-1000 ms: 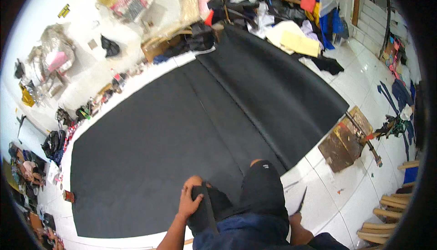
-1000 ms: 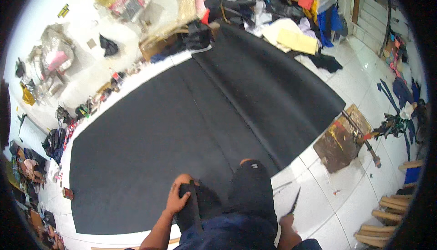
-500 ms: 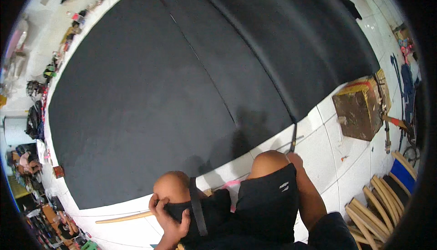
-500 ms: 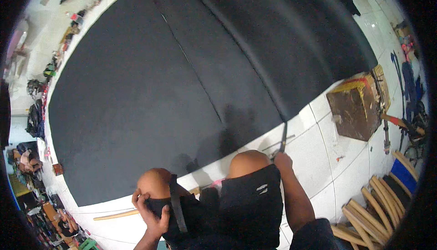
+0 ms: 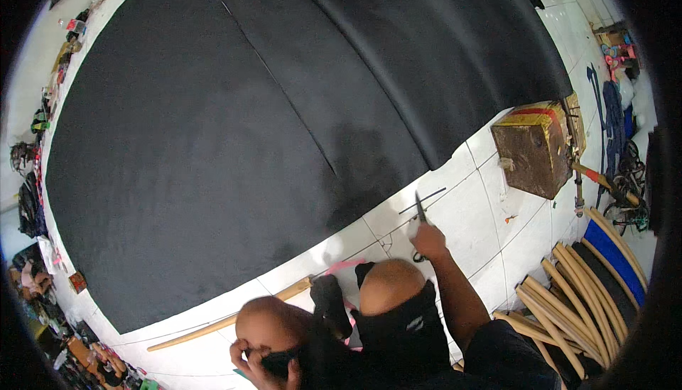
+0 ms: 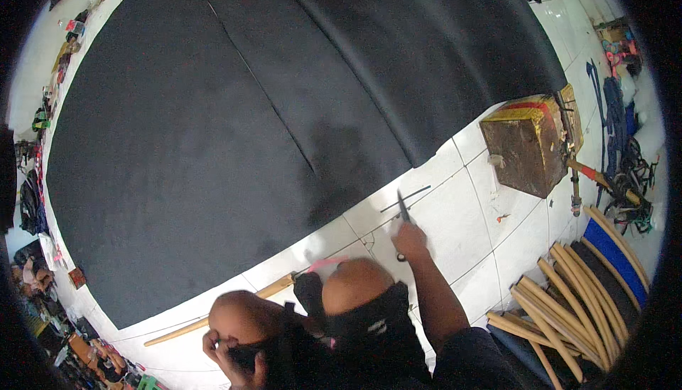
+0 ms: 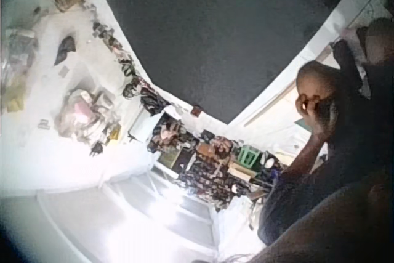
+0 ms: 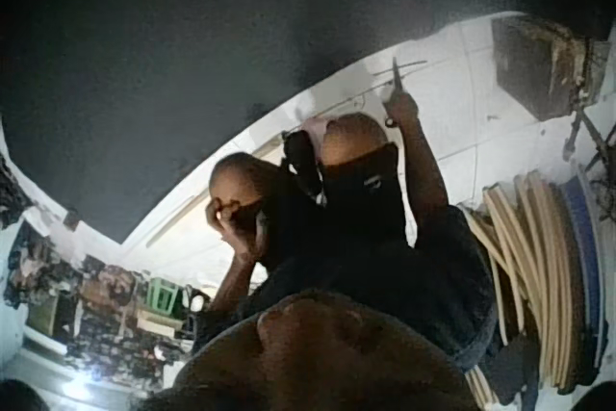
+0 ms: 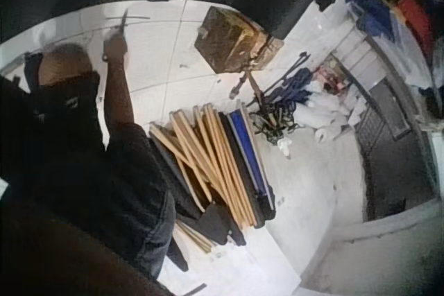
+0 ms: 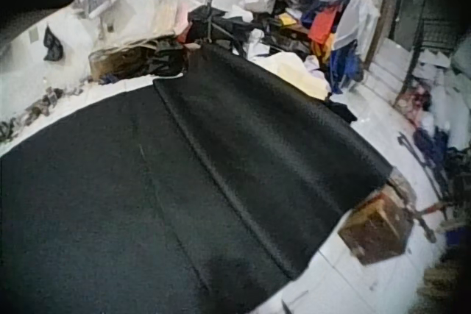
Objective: The person cuts a large piece of black fabric on the floor using shears and a wooden guide.
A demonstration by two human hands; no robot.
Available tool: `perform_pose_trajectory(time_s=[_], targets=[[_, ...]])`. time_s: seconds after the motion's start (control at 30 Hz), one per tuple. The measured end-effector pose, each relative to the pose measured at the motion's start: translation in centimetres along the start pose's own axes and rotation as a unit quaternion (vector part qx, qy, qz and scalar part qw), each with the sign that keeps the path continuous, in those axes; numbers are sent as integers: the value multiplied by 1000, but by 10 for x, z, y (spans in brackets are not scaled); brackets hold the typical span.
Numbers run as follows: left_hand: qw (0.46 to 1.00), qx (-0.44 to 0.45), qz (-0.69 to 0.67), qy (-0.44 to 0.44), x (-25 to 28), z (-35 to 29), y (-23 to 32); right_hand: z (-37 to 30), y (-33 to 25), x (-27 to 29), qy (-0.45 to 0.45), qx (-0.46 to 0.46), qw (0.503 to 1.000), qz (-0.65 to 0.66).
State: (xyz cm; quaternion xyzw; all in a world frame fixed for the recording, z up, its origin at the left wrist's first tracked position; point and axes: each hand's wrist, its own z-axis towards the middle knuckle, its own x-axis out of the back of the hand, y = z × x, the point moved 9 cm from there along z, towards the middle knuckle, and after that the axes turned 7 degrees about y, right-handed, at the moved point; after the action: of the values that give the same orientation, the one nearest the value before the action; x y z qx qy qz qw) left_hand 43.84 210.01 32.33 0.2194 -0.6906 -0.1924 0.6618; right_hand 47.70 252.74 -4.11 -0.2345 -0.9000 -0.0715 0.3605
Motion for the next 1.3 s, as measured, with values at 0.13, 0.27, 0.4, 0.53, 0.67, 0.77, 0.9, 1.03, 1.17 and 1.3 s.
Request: perform_pose_trajectory(time_s=[0.13,0.27,0.4,0.53,0.67,0.77,0.9,1.03,1.17,1.3], targets=[[998,24,-4,-59,15,-35,0,39,-114,91,266,160,942,129],[974,34,53,-220,25,-67,8,57,-140,114,321,188,928,-18],[956,111,24,-270,39,-61,45,99,-112,142,249,84,963,-65],[932,84,6,-352,40,-70,67,103,-6,265,360,-108,897,233],[905,114,77,-402,40,-83,74,26,-4,373,328,-126,842,409],[892,137,86,-421,41,-56,86,-17,27,441,316,-122,776,533],[898,179,116,-384,-4,50,102,-83,33,531,347,-140,794,480],[951,161,-113,-239,-57,266,220,-160,22,573,379,-28,835,398],[934,203,-258,-141,-32,484,393,-229,-39,656,368,177,867,285],[964,157,-38,-213,-51,574,502,-261,-53,708,280,242,888,273]])
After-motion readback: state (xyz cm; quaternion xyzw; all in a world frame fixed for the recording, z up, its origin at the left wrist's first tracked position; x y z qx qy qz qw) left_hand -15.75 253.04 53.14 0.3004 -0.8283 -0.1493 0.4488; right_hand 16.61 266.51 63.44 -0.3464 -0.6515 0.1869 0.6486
